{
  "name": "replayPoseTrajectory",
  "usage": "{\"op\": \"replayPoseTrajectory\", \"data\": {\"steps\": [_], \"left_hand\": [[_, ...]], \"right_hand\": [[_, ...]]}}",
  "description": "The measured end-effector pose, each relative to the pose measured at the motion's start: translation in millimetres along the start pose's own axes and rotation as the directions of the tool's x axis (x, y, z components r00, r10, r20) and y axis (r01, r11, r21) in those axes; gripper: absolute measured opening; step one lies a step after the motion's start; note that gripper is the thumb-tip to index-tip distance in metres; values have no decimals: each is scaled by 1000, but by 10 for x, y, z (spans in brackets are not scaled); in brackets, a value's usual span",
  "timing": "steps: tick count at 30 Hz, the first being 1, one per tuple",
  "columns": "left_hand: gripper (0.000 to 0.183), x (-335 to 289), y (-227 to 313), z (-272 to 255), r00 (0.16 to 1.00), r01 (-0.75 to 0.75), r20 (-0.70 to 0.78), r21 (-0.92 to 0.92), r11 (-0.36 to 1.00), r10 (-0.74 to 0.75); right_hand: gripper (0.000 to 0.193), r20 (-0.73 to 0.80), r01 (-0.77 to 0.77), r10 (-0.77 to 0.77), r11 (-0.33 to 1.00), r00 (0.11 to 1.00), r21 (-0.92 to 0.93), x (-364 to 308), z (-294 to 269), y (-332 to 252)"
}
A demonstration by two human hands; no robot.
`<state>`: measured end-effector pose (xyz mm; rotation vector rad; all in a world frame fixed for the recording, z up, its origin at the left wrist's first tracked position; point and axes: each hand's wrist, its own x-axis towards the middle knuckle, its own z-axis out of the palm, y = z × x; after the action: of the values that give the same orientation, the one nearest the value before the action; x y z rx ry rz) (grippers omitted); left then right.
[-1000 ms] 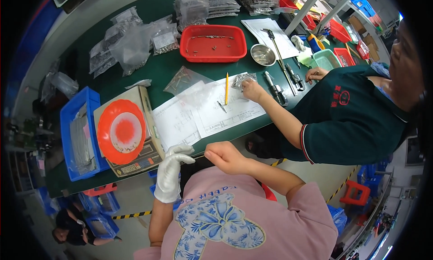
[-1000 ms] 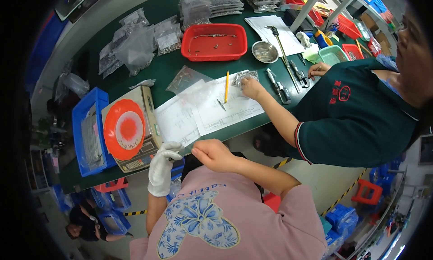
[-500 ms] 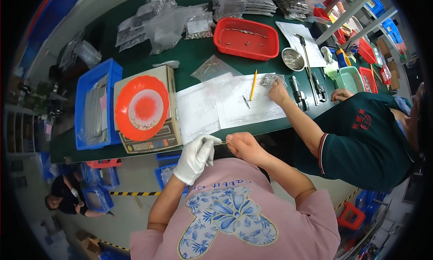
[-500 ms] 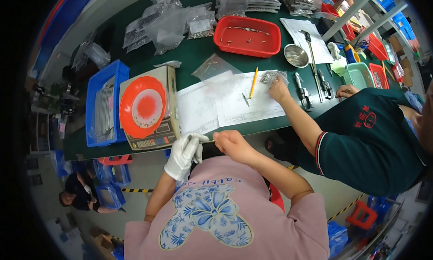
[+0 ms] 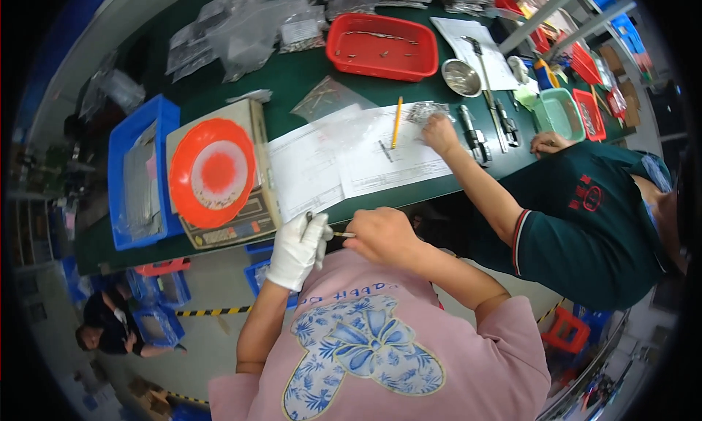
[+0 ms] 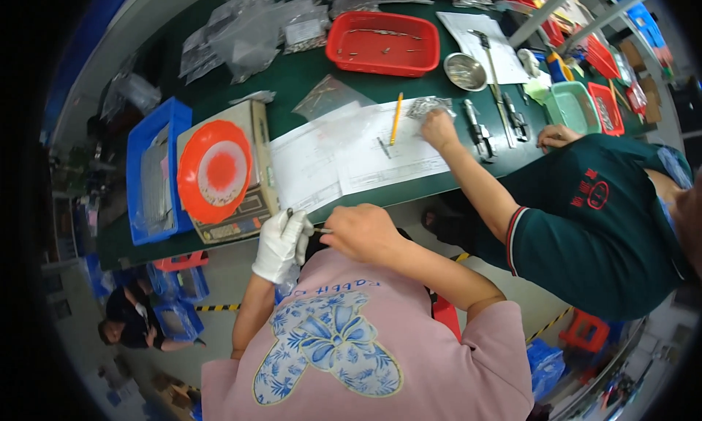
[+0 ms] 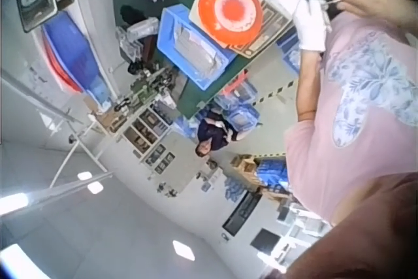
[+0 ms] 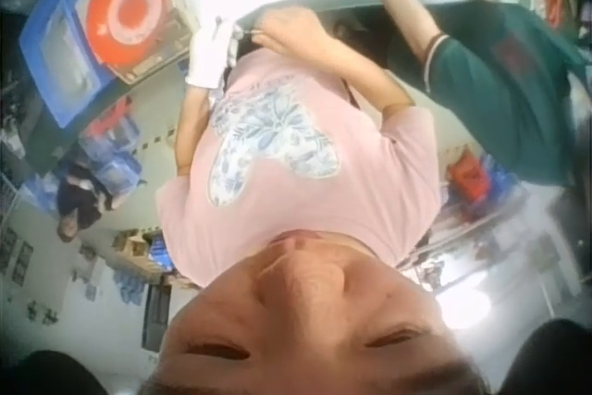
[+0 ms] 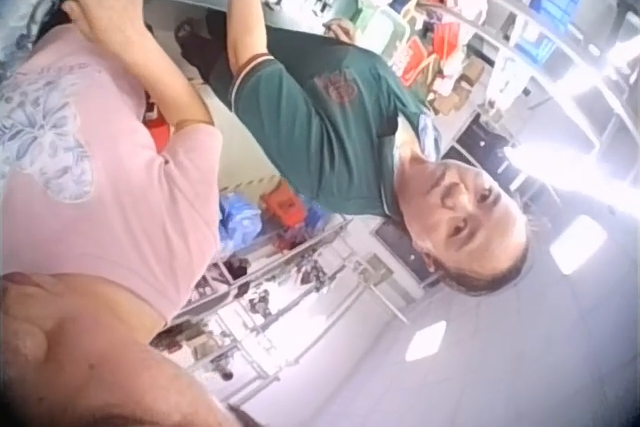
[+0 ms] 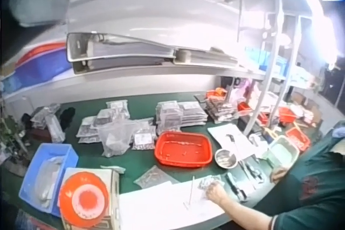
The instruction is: Using tweezers to inspect and assemble small electronic components at a workshop station.
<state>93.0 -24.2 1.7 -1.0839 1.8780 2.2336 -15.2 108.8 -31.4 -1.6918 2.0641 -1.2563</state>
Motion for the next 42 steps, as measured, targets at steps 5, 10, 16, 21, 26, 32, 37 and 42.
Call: {"op": "replayPoseTrajectory", "data": {"steps": [5,10,16,21,26,32,37,42], "left_hand": [[26,-39,48,-67,971,112,209,35,993,-117],[26,76,-1,-64,610,-719,378,633,287,696],[49,85,-20,-64,929,24,370,-128,991,26],[38,-6,-26,121,928,-359,100,-14,933,358],[27,23,-27,43,849,-521,180,133,843,497],[31,51,-46,-82,842,206,540,-299,932,-13],[24,139,-57,23,579,-747,279,559,360,766],[31,126,115,-78,859,346,512,-550,760,-20]], "right_hand": [[16,-83,60,-68,993,994,-97,4,-62,29],[34,426,-574,553,119,716,810,10,-78,-23],[27,-175,-147,215,930,961,336,-24,-35,32],[23,-76,-281,331,883,941,375,-17,-78,-28],[23,134,-454,545,511,828,730,-33,-78,22],[28,-232,147,-146,989,962,-15,63,-142,16],[30,304,-519,566,266,766,813,17,-77,12],[18,-160,-41,69,984,985,175,54,-211,69]]}}
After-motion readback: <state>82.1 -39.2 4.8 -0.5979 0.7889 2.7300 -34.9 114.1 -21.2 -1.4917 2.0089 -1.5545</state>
